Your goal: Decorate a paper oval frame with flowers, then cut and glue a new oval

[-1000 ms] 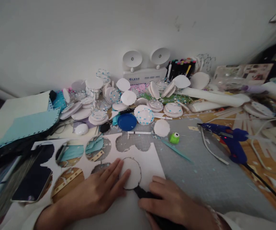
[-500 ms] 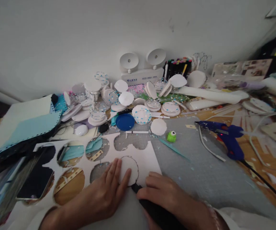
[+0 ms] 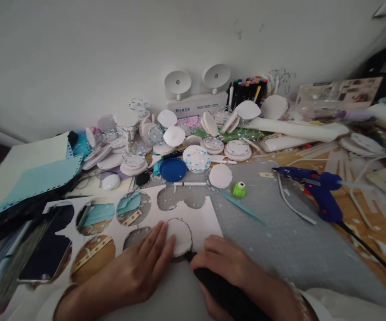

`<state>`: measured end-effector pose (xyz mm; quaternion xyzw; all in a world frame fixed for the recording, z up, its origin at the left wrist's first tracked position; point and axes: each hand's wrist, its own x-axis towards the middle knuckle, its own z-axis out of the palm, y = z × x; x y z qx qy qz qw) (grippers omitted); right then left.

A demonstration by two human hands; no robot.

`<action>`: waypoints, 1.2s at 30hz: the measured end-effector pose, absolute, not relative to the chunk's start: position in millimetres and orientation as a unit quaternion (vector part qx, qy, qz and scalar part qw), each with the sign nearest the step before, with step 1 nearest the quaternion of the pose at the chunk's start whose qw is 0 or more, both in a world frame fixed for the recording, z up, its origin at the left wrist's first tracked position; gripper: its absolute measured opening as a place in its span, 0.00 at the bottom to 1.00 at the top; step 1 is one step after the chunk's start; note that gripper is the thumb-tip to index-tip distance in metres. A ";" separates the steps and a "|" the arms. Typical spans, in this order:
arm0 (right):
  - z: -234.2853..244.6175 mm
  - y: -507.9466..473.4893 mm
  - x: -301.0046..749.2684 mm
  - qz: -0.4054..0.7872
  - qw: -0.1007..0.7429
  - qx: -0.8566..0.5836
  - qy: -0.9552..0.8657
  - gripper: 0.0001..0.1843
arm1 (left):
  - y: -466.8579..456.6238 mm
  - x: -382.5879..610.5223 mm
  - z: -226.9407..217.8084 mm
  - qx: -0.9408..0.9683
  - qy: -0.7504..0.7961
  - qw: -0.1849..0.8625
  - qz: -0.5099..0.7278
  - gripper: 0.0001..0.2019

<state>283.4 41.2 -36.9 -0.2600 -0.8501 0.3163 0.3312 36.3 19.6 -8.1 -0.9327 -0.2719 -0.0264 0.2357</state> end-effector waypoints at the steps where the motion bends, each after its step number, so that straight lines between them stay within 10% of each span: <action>1: -36.2 41.6 282.9 0.315 0.332 -0.263 -0.849 0.17 | 19.3 35.3 -7.7 -0.933 -0.274 0.231 -0.024 0.19; 28: -16.0 39.3 293.4 0.148 0.421 -0.367 -0.817 0.14 | 12.1 73.7 -7.2 -0.899 -0.349 0.264 0.032 0.15; 36: -18.3 52.2 300.2 0.258 0.401 -0.470 -0.743 0.06 | 11.5 70.7 -8.9 -0.905 -0.311 0.288 0.037 0.15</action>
